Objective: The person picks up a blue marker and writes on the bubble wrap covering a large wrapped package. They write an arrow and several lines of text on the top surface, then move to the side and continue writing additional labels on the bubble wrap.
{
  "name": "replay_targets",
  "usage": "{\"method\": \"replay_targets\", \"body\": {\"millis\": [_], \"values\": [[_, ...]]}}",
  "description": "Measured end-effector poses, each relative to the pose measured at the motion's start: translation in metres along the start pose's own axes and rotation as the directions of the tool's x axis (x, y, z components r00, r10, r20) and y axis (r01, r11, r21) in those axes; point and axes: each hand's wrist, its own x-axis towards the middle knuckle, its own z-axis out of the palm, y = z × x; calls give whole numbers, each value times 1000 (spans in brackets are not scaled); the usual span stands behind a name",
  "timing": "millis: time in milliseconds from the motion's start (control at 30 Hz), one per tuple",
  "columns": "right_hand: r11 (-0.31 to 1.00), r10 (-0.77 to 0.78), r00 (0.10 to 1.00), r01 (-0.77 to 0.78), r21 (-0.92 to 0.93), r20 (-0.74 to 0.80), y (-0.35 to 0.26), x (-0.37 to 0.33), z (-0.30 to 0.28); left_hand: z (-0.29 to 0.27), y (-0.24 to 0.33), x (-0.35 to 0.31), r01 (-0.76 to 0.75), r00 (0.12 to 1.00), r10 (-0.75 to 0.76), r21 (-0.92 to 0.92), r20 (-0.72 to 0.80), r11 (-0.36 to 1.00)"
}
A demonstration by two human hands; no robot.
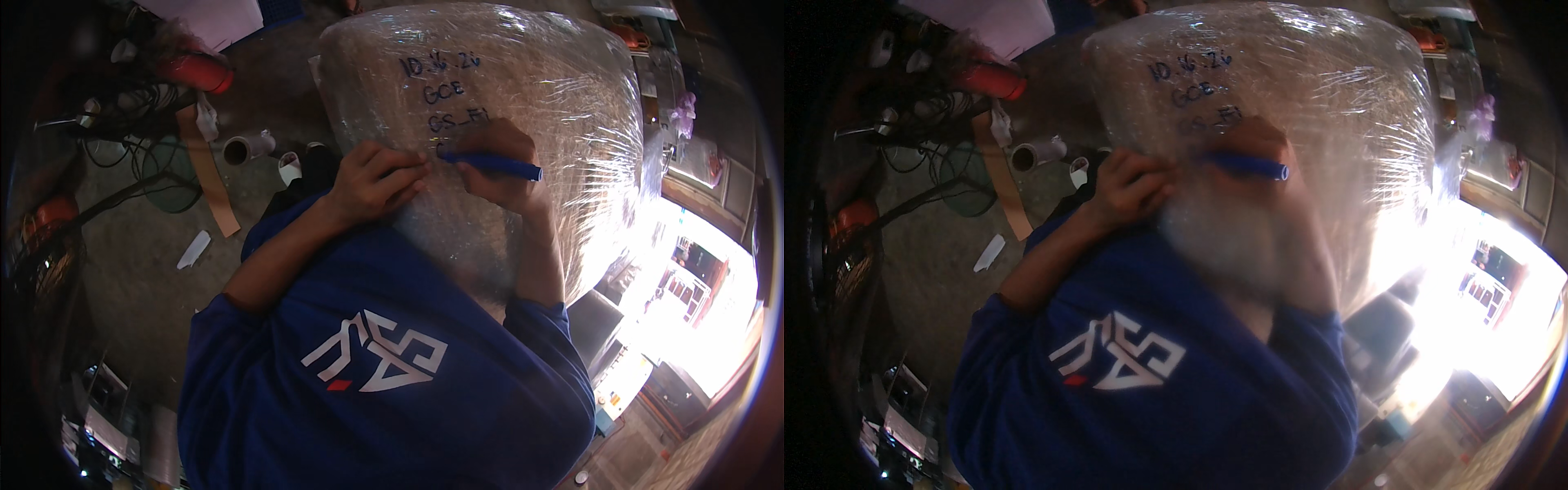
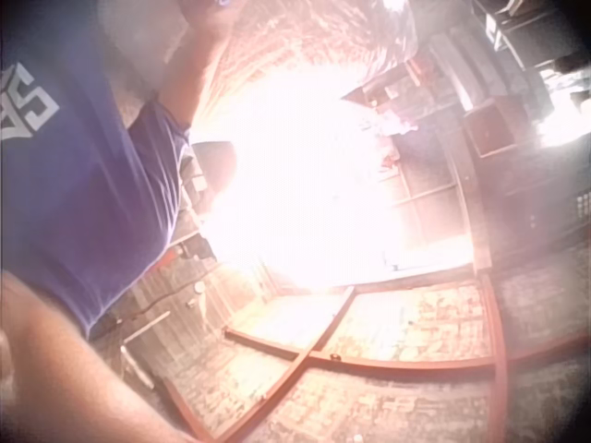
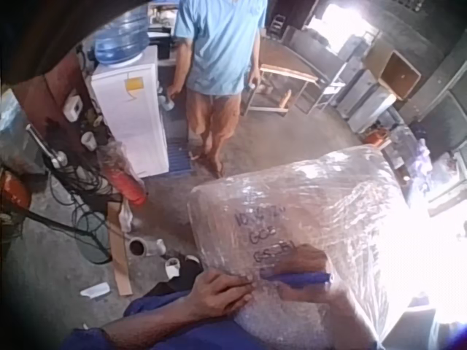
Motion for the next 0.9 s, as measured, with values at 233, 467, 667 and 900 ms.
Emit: {"method": "replay_targets", "body": {"millis": [233, 467, 667, 900], "values": [[987, 146, 989, -144, 65, -25, -2, -3, -2, 1, -1, 0, -1, 1000, 1, -1, -5, 1000], [963, 212, 971, -187, 195, -111, -2, -10, -1, 0, -1, 1, -8, 1000, 8, -3, -3, 1000], [957, 267, 964, -263, 120, -16, -1, -11, -7, 0, -1, 2, -3, 1000, 3, -11, -2, 1000], [973, 218, 975, -214, 84, -42, 0, -7, -1, 1, -1, 0, -3, 1000, 3, -2, -4, 1000]]}}
